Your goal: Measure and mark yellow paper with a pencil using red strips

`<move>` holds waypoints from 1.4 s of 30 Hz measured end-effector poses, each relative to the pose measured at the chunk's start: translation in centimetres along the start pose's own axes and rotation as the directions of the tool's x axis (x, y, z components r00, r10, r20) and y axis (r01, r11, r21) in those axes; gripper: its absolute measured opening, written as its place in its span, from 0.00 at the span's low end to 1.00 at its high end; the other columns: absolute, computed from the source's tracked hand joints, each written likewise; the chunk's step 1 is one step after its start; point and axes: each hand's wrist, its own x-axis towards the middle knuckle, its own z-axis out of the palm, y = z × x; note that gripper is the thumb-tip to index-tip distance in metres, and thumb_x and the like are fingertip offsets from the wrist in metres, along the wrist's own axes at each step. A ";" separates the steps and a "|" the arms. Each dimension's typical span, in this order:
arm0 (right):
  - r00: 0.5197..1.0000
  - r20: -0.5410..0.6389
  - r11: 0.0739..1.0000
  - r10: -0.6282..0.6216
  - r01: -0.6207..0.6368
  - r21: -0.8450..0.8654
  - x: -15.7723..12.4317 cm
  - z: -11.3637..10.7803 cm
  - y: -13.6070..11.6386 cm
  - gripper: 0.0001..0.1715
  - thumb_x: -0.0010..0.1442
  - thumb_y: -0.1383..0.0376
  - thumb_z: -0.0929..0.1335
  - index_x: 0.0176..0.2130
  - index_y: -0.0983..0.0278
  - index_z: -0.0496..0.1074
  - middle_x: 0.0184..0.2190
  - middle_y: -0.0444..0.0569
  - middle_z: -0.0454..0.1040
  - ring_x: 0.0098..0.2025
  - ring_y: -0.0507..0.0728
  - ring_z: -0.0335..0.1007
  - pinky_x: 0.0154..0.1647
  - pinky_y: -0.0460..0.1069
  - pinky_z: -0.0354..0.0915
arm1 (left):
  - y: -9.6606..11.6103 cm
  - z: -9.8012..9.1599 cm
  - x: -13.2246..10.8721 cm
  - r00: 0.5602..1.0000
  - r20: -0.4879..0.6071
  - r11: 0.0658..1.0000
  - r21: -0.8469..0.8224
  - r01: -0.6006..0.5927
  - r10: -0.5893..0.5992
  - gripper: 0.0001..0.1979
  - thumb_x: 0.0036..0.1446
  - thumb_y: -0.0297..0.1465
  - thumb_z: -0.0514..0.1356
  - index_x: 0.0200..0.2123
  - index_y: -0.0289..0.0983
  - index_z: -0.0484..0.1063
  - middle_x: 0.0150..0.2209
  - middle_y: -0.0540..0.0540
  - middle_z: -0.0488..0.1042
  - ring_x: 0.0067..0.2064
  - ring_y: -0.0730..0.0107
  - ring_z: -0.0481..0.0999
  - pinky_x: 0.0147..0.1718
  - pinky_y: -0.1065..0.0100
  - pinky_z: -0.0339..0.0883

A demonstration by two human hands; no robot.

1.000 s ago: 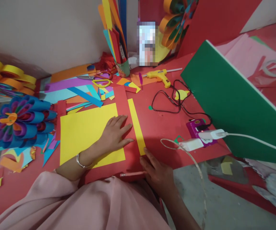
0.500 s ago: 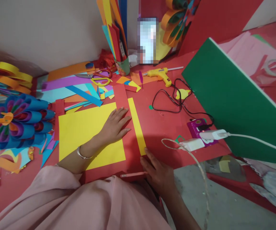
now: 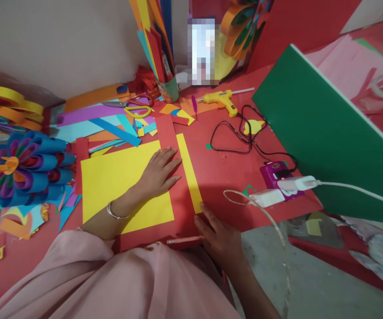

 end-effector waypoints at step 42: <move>0.983 -0.179 0.995 -0.037 0.052 0.081 12.9 -3.9 -1.5 0.15 0.71 0.63 0.62 0.40 0.60 0.78 0.28 0.49 0.77 0.29 0.57 0.73 0.32 0.51 0.69 | 0.1 -0.1 -0.1 1.000 -0.001 0.999 -0.046 0.023 -0.023 0.38 0.65 0.52 0.59 0.69 0.33 0.64 0.71 0.30 0.62 0.74 0.41 0.56 0.71 0.38 0.51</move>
